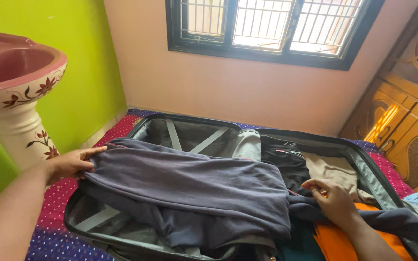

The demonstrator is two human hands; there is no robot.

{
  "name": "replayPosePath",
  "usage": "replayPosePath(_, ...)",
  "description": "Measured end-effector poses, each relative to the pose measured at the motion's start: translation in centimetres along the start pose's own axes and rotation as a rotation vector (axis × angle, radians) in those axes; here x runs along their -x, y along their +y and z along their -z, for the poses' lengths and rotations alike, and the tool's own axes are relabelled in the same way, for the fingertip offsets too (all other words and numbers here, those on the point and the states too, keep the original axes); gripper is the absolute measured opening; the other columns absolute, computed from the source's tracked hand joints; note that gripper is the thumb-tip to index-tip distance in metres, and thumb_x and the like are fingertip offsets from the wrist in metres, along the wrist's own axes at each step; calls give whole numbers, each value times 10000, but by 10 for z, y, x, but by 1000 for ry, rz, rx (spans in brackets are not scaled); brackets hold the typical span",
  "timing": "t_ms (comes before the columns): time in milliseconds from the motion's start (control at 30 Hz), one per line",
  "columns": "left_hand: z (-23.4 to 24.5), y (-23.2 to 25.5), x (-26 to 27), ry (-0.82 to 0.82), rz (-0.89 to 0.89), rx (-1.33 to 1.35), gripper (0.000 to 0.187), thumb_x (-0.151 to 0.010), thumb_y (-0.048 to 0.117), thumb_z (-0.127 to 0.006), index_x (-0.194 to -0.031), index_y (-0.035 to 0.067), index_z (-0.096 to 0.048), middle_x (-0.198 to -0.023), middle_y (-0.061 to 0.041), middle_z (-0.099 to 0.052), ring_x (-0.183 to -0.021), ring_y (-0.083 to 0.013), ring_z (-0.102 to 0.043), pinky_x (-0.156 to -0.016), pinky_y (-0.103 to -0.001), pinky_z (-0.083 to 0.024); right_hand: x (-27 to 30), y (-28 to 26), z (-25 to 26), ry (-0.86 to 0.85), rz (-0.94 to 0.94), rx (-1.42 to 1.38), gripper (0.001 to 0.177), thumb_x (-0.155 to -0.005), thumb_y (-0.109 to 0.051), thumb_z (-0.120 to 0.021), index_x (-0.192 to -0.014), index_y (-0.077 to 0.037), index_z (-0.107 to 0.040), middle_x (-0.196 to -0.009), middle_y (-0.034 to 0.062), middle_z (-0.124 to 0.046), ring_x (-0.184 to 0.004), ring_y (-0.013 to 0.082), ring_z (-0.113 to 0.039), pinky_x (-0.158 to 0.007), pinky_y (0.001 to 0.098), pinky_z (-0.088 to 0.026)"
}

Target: The person folds a pair of beige trousers and places them into an open suitcase. They then fold a pair of black trousers and place them on top of the beige ones. Finally, the person folds a pair of dark blue trousers and places them into the suitcase as well.

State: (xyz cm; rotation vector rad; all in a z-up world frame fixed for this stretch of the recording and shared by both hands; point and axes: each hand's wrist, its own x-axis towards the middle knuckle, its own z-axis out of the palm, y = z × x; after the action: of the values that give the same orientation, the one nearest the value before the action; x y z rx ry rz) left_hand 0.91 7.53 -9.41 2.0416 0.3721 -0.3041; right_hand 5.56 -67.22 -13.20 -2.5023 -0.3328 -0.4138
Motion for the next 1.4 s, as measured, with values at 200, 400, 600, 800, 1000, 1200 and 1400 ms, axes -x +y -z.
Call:
replayPosePath(200,7,-17,-26,91,-635,206,813,-804,33,-592,-1579,208,-417,-1390,155,-563,-1147,52,-568,-918,-164,-456,2,-1,-1,2,6,-4,224,-875,-150,-647,-1047,-124,-788,-960,71,-812,-893,201,-777,-813,351,-590)
replayPosePath(400,-6,-15,-33,228,79,-492,848,-954,160,-629,-1718,367,-326,-1281,-328,-690,-1130,-454,-674,-913,-477,-565,2,-4,0,10,27,-35,217,-870,-134,-650,-1035,-121,-790,-967,61,-810,-900,194,-774,-804,351,-595)
replayPosePath(600,-90,69,35,753,-307,-1138,788,-731,396,-758,-1467,285,-497,-1503,-33,-504,-1319,-316,-514,-1016,-502,-459,4,-11,2,16,44,-37,218,-860,-121,-658,-1037,-125,-787,-966,55,-803,-918,187,-759,-814,345,-581)
replayPosePath(800,-246,165,127,474,-1035,-728,370,-810,226,-696,-1159,104,-701,-1173,-90,-703,-1198,-273,-596,-1035,-446,-465,7,-15,2,19,67,-56,231,-847,-96,-656,-1040,-122,-781,-959,60,-788,-927,195,-744,-813,344,-568)
replayPosePath(1000,-374,191,162,35,-1436,-606,409,-746,138,-692,-1153,114,-728,-1345,-116,-628,-1266,-311,-537,-992,-493,-420,12,-21,4,25,82,-63,220,-844,-92,-652,-1023,-111,-779,-975,66,-790,-949,205,-741,-817,345,-565)
replayPosePath(1200,-434,195,143,113,-1508,-808,181,-810,161,-684,-972,104,-741,-1307,-92,-639,-1219,-246,-559,-1012,-421,-397,11,-24,3,8,99,-86,210,-845,-80,-646,-1009,-95,-777,-981,78,-783,-955,216,-737,-831,342,-562)
replayPosePath(1400,-435,188,136,109,-1557,-810,124,-774,159,-666,-845,77,-725,-1048,-80,-679,-1155,-249,-573,-1018,-419,-397,11,-34,5,7,63,-99,199,-859,-81,-642,-1007,-94,-775,-982,83,-778,-938,216,-740,-803,341,-577)
